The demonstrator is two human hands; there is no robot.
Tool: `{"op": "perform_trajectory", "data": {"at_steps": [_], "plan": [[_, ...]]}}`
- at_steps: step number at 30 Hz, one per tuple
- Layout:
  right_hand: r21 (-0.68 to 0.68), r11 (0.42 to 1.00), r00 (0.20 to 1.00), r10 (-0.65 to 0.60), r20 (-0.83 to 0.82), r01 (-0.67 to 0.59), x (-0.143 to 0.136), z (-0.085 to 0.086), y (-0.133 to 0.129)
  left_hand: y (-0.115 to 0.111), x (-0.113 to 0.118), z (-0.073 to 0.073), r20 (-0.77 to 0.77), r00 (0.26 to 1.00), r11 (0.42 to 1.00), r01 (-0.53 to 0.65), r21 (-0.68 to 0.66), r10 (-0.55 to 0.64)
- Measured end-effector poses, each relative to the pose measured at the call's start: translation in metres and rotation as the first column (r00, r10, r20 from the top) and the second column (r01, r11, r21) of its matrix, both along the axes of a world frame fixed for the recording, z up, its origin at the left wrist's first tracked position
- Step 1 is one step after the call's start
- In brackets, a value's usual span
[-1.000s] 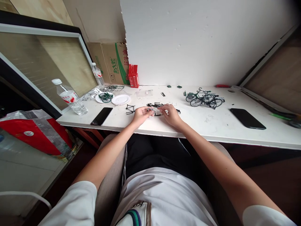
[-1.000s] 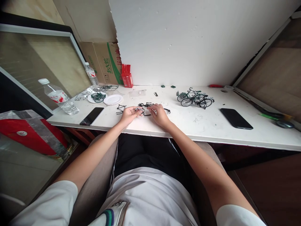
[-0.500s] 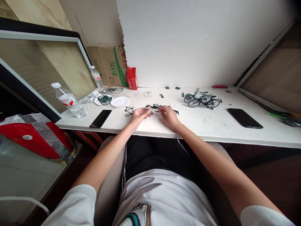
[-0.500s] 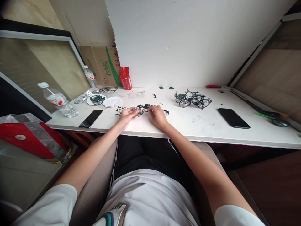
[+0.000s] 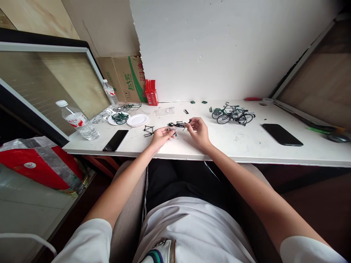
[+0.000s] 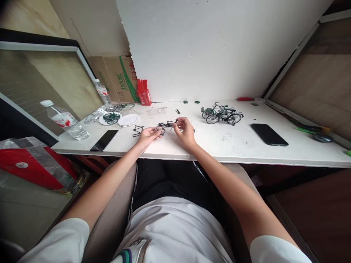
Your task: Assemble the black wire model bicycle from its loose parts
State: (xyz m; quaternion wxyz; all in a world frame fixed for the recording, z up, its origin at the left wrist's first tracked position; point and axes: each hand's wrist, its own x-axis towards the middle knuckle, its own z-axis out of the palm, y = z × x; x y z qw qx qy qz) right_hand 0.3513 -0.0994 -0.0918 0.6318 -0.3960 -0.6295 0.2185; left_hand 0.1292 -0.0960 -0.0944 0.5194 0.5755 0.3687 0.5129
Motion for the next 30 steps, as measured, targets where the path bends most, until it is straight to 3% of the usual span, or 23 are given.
{"op": "perform_trajectory", "data": {"at_steps": [9, 30], "plan": [[0.011, 0.991, 0.987, 0.136, -0.090, -0.135, -0.0025, 0.0053, -0.0093, -0.0053, 0.0024, 0.0033, -0.082, 0.996, 1.000, 0.021, -0.007, -0.022], [-0.033, 0.995, 0.995, 0.097, -0.013, -0.098, -0.0035, 0.0043, -0.0101, -0.0020, 0.0014, -0.0020, -0.122, 0.992, 0.999, 0.013, 0.029, -0.010]]}}
